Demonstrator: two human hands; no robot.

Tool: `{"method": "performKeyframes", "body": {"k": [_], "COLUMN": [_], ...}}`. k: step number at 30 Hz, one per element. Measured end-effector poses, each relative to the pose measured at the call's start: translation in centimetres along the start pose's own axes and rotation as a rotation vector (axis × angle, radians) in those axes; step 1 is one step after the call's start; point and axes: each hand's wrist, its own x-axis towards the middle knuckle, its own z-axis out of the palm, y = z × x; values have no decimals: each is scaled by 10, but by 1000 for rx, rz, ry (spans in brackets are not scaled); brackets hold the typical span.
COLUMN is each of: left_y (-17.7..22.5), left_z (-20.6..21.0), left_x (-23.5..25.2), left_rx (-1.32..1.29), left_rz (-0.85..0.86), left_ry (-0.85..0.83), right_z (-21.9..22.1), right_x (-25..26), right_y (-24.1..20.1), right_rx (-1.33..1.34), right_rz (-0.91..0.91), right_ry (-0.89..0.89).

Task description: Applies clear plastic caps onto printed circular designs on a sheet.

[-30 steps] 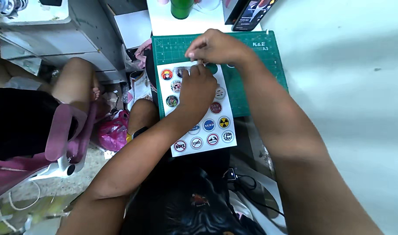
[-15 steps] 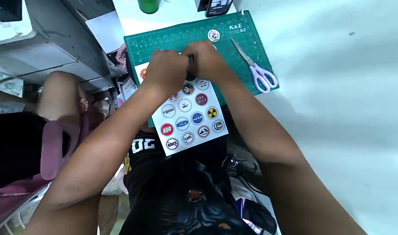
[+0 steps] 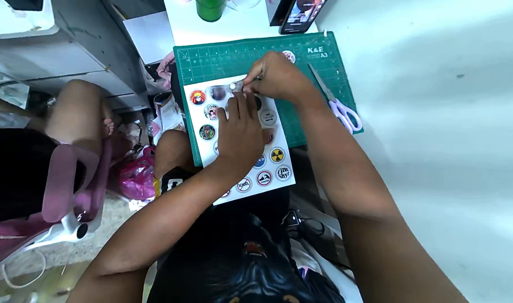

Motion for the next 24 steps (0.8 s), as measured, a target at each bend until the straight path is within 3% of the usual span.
{"method": "performKeyframes", "body": {"k": [4,17,24], "left_y": [2,7,11], "left_z": [6,14,14], "left_x": [5,20,21], "left_rx": [12,73,59], "left_rz": [-36,-54,-54], "left_ry": [-25,71,124], "right_z": [2,-13,-26], "right_x": [3,4,22], "right_y": [8,-4,-29], "right_rx": [37,-17,-82], "right_rz": [-59,18,-206], "right_ry": [14,-110,-54]}}
